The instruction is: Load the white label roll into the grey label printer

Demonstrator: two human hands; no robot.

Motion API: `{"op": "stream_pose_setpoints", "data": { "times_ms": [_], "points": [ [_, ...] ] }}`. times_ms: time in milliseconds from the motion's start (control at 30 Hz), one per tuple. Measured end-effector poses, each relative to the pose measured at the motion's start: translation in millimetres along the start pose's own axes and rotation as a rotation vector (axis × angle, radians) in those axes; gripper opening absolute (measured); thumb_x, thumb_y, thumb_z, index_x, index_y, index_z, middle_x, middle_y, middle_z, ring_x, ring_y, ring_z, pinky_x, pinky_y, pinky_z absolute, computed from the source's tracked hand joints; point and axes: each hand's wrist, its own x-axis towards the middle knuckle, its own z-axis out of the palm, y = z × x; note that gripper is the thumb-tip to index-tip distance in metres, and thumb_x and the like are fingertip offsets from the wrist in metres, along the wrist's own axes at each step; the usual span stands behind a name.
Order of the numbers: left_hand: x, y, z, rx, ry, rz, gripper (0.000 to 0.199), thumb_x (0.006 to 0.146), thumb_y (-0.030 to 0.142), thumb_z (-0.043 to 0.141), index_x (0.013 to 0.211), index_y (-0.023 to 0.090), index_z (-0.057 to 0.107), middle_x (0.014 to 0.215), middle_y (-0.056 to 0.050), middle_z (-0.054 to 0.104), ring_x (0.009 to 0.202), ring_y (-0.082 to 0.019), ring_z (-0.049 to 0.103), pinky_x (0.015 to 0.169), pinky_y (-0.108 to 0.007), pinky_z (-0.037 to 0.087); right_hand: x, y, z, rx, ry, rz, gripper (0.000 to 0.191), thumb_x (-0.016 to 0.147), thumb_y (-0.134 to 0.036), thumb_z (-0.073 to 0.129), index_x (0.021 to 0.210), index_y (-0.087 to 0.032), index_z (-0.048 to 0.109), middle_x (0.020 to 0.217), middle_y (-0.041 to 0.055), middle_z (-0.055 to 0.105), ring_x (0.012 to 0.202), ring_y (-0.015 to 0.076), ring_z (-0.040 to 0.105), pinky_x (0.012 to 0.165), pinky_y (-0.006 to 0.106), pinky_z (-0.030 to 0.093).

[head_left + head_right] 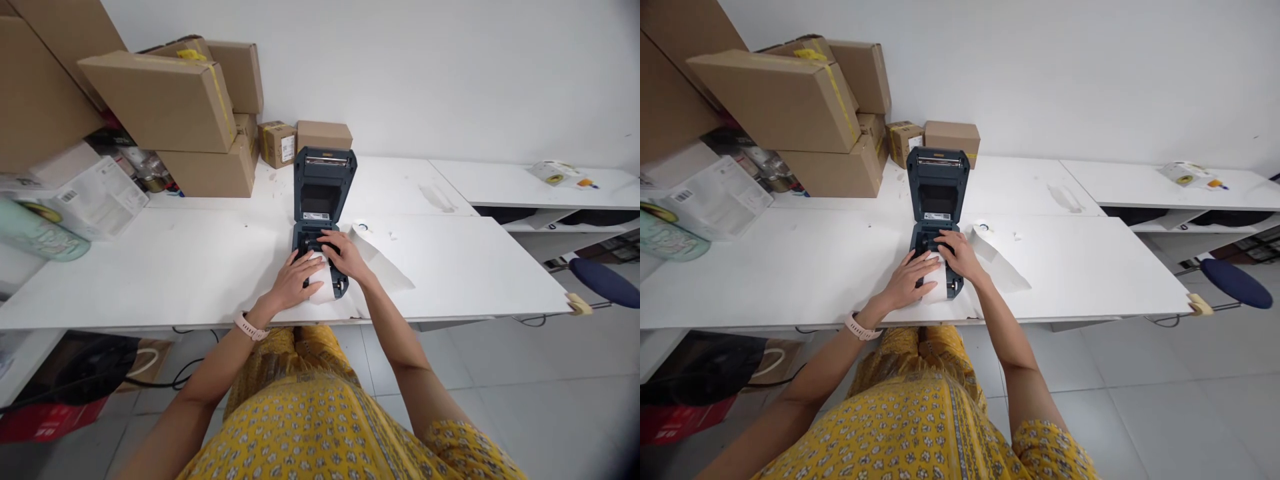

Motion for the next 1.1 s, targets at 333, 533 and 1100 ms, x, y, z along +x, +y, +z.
{"op": "stream_pose_setpoints", "data": {
  "times_ms": [333, 533, 1100],
  "points": [
    [0.4, -0.3, -0.3, 0.018, -0.015, 0.001, 0.049, 0.099, 0.039, 0.058, 0.144, 0.022, 0.065, 0.154, -0.009, 0.061, 0.155, -0.031, 0.043, 0.133, -0.058, 0.018, -4.4, 14.5, 1.9, 0.040, -0.099, 0.028, 0.040, 0.103, -0.036, 0.049, 0.138, -0.023, 0.065, 0.167, 0.0150, 0.045, 0.155, 0.0326, 0.043, 0.126, 0.061, 0.031],
    [0.1, 2.1, -3.2, 0.047, -0.031, 0.015, 0.048, 0.100, 0.039, 0.056, 0.145, 0.022, 0.063, 0.156, -0.009, 0.060, 0.155, -0.030, 0.043, 0.133, -0.059, 0.020, -10.2, 21.9, -11.5, 0.159, -0.236, 0.013, 0.060, 0.101, -0.048, 0.054, 0.158, -0.032, 0.045, 0.177, 0.0085, 0.024, 0.164, 0.0302, 0.026, 0.130, 0.060, 0.025],
    [0.3, -3.8, -8.7, 0.023, -0.052, 0.058, 0.043, 0.097, 0.038, 0.061, 0.137, 0.025, 0.069, 0.159, -0.009, 0.056, 0.156, -0.033, 0.040, 0.130, -0.061, 0.024, -9.8, 27.6, -14.0, 0.383, -0.295, 0.037, 0.074, 0.094, -0.056, 0.068, 0.161, -0.039, 0.041, 0.180, 0.0000, 0.013, 0.167, 0.0293, 0.010, 0.134, 0.058, 0.013]
  ]
}}
